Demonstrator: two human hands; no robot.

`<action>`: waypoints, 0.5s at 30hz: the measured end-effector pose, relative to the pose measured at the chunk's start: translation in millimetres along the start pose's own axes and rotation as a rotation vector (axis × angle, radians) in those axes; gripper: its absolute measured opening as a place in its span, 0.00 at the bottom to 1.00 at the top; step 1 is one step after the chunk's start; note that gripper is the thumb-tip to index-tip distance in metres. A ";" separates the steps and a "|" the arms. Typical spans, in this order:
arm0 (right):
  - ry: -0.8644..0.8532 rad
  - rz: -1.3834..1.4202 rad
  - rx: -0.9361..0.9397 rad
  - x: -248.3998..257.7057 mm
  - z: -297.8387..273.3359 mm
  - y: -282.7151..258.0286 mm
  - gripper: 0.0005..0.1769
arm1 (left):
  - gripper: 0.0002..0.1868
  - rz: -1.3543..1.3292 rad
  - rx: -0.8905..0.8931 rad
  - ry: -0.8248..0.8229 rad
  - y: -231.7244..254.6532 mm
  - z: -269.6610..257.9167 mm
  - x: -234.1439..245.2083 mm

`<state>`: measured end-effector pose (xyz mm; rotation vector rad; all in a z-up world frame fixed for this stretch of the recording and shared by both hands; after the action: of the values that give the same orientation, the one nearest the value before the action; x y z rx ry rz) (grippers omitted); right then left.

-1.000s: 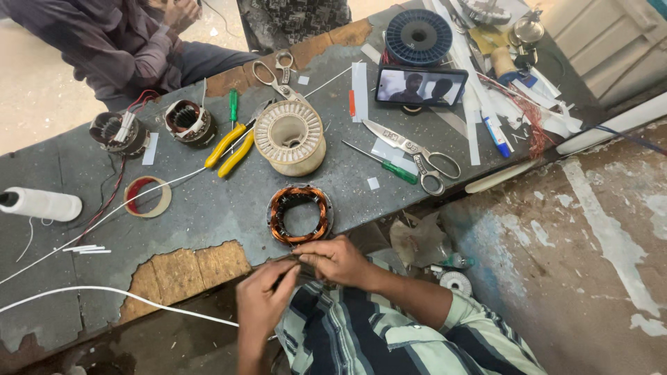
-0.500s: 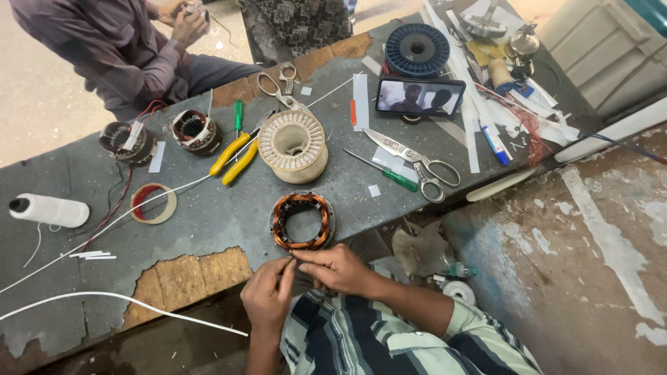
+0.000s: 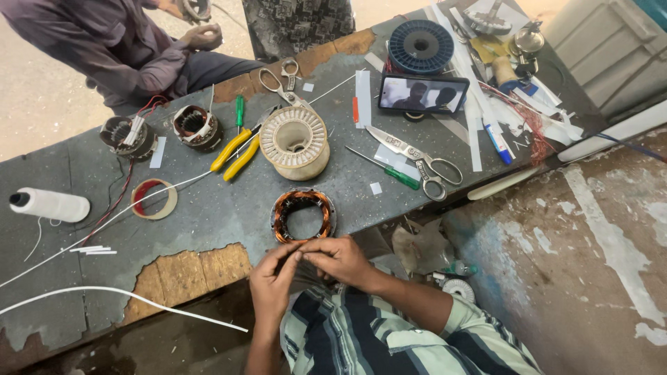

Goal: The person winds copper wire around a cylindrical stator core, carefully placing and tucking the wire into slots. They occasionally pick up small white insulating pieces and insert them between windings. The person continues this repetitive winding process throughout the clip.

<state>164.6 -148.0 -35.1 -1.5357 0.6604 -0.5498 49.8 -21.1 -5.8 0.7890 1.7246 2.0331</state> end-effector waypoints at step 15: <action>-0.028 0.009 -0.056 1.8 -3.5 -6.4 0.11 | 0.10 0.098 0.002 -0.034 1.0 5.7 5.8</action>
<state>164.0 -151.6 -28.6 -1.5892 0.6658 -0.5060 48.9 -13.4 -3.2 0.9202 1.7004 2.0686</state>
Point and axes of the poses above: each hand's wrist, its own z-axis towards the middle knuckle, its own x-axis out of the back of the hand, y = z × x, the point moved 3 cm from there along z, towards the middle knuckle, and after that the axes turned 10 degrees about y, right-handed, at the moved point
